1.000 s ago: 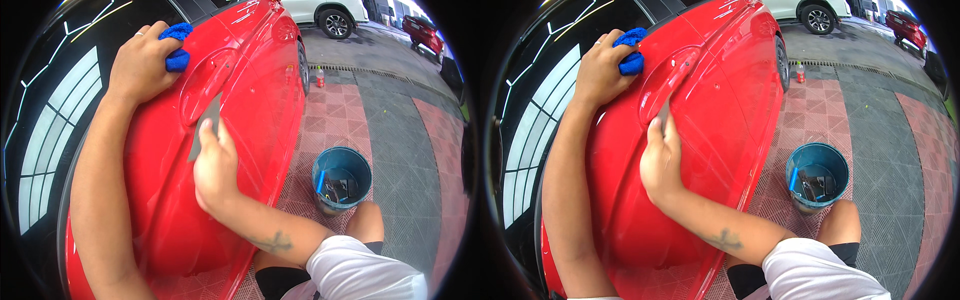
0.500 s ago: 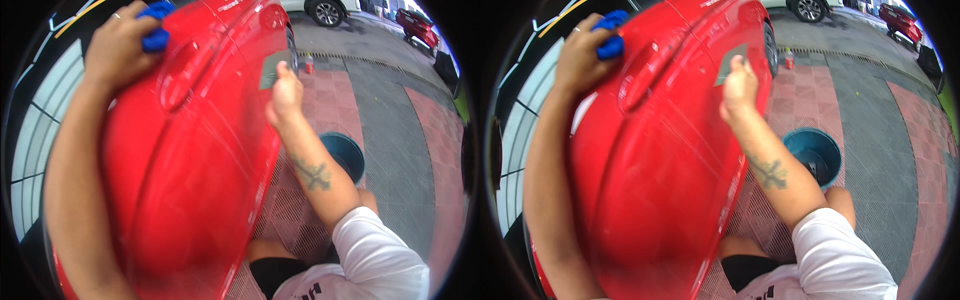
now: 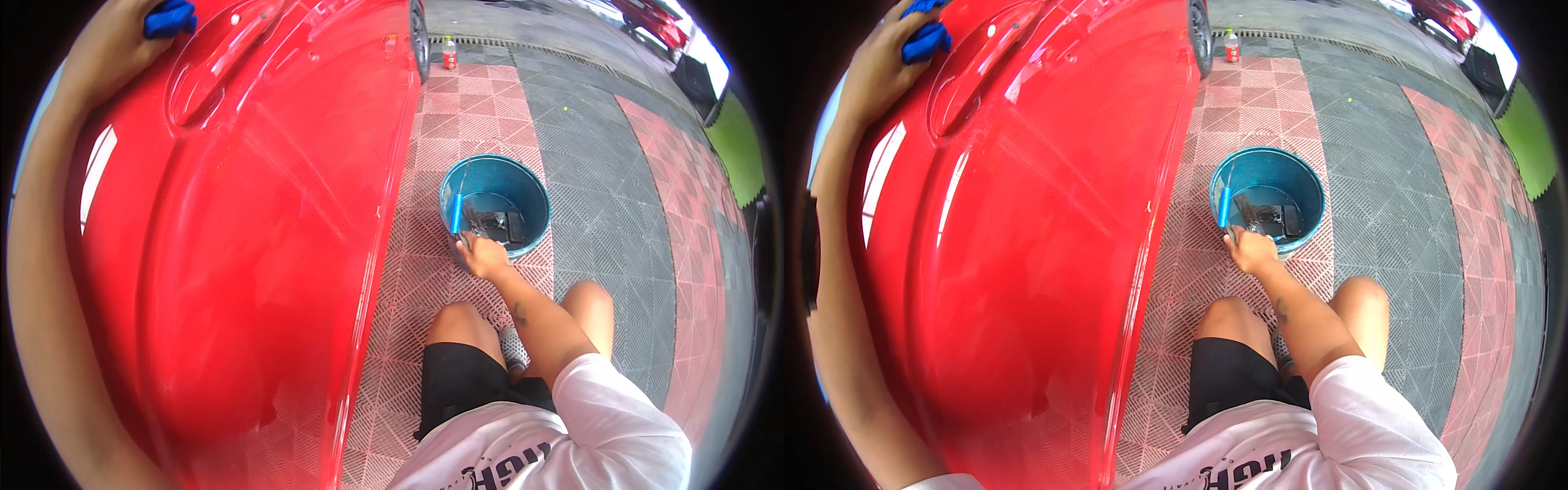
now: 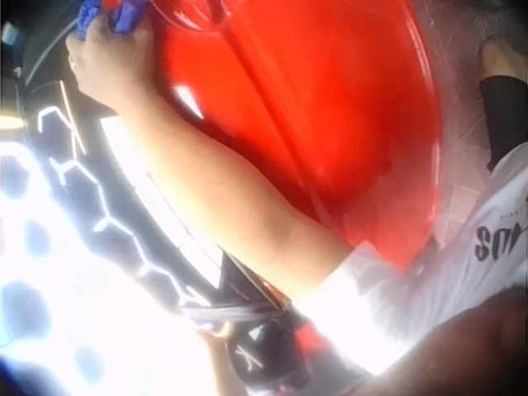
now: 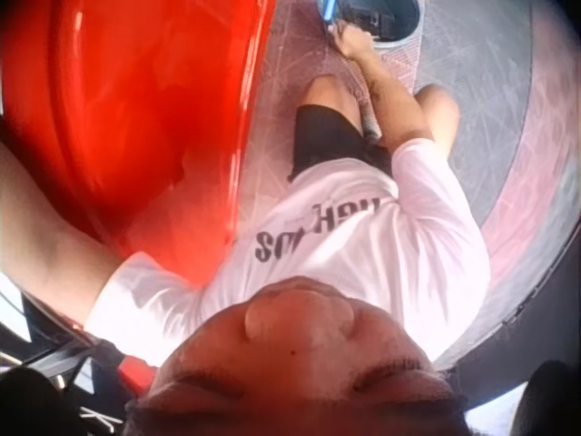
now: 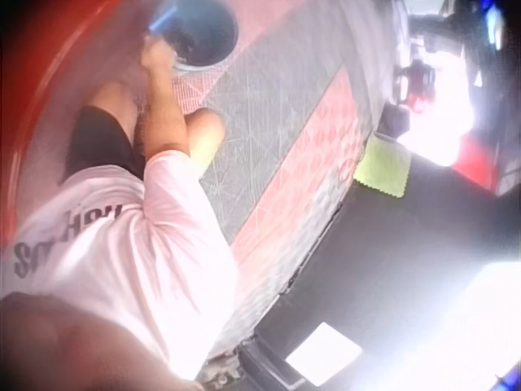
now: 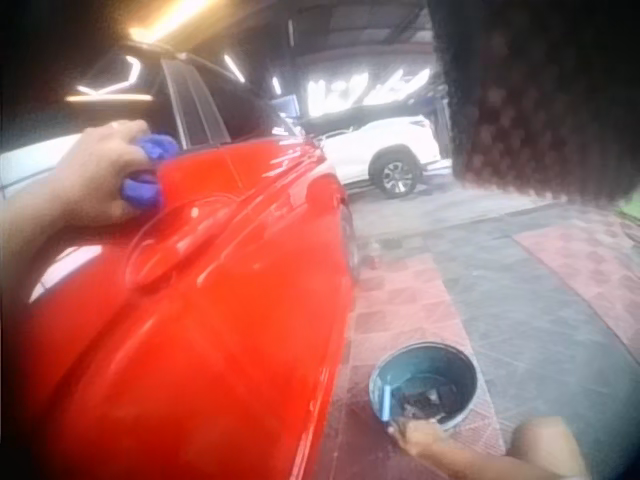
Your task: The person applies a transparent protective film to the side door of a red car. They use a blue microfiber cloth to hold the film in place and a squeegee to smooth it out, removing air bubbles and ensuring adhesion. The person repeatedly dips the squeegee into a bucket of water to keep it wet during the process.
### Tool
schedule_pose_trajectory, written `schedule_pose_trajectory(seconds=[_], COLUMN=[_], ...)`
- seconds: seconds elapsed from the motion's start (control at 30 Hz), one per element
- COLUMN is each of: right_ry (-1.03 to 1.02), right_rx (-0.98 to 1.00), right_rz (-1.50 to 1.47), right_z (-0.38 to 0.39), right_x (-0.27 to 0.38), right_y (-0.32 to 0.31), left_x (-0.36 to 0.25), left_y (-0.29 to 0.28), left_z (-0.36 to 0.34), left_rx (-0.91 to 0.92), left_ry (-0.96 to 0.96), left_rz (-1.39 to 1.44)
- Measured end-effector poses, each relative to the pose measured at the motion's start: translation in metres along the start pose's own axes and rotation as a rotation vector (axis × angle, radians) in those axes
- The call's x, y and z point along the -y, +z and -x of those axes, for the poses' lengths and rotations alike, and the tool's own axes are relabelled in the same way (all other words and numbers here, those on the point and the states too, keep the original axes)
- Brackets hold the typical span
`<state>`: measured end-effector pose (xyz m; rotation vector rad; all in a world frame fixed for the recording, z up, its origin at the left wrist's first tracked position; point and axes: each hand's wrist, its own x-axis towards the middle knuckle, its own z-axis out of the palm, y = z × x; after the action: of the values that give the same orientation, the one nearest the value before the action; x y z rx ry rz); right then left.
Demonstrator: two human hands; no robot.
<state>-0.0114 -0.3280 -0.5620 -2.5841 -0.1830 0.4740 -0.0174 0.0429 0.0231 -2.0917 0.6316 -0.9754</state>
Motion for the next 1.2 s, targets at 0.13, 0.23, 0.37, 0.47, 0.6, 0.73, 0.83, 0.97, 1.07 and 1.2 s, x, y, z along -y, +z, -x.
schedule_pose_trajectory(seconds=[0.13, 0.23, 0.37, 0.47, 0.6, 0.73, 0.83, 0.97, 1.07, 1.2], right_ry=[-0.006, -0.013, -0.207, -0.268, -0.343, -0.556, -0.760, -1.130, -1.211, -0.461], right_rx=[0.083, -0.002, 0.010, 0.106, 0.199, 0.220, 0.110, -0.218, -0.005, -0.003], right_rz=[0.182, 0.297, 0.345, 0.351, 0.389, 0.361, 0.124, -0.289, -0.595, -1.136], right_z=[-0.006, -0.020, -0.032, -0.029, -0.018, -0.024, -0.017, -0.006, 0.012, -0.031], right_x=[0.012, -0.011, -0.020, -0.035, -0.095, -0.146, -0.149, -0.131, -0.046, 0.099], right_y=[-0.004, 0.015, 0.006, -0.018, -0.044, -0.048, -0.068, -0.083, -0.051, 0.089], left_x=[0.041, 0.040, 0.051, 0.055, 0.032, 0.001, -0.001, -0.001, 0.004, -0.005], left_y=[0.015, 0.025, 0.004, -0.009, -0.007, -0.045, -0.056, -0.051, -0.051, -0.066], left_z=[0.013, 0.006, 0.027, 0.030, 0.030, 0.060, 0.067, 0.065, 0.063, 0.064], left_rx=[0.005, 0.024, 0.099, 0.105, 0.121, 0.175, 0.225, 0.261, 0.273, 0.296], left_ry=[0.014, -0.053, -0.124, -0.198, -0.200, -0.291, -0.395, -0.431, -0.417, -0.408], left_rz=[-0.071, -0.017, 0.092, 0.123, 0.205, -0.068, -0.112, -0.132, -0.113, -0.164])
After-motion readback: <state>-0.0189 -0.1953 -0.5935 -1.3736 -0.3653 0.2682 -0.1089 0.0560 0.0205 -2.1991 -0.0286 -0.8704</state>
